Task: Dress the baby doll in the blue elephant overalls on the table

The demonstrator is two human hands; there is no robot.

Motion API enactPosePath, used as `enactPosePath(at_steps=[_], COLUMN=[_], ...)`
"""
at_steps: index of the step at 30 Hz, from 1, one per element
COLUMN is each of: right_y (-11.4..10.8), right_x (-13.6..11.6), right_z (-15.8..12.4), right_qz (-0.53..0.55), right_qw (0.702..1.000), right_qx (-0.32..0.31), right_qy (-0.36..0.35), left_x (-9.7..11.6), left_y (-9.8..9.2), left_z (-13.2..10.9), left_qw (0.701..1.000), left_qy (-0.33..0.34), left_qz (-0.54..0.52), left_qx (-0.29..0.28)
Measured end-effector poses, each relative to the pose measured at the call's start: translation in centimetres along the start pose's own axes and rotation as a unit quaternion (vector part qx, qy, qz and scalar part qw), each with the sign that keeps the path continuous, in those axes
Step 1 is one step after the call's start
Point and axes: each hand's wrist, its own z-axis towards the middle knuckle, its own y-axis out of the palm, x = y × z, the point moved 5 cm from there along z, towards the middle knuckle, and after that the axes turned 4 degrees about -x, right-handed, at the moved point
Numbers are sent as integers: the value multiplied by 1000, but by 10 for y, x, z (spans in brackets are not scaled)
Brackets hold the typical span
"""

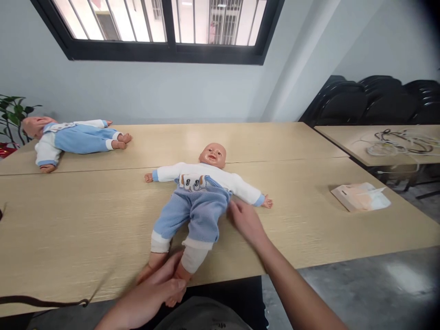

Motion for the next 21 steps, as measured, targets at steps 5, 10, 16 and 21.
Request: enactPosePath(at_steps=[5,10,16,21], right_y=[62,79,86,97], right_x=[-15,-17,-8,-13], right_z=[-57,-67,-68,-75], right_qz=[276,384,451,486], right_qw=[932,903,866,850], right_qx=[-235,-190,-205,-192], right_qy=[20,14,60,72], left_x=[8,26,47,22], left_y=[29,24,-45,-14], left_z=[1,-17,-35,-9], left_qw=[992,979,909,965], left_qy=[78,101,164,129], left_qz=[46,154,159,27], left_qx=[88,82,349,226])
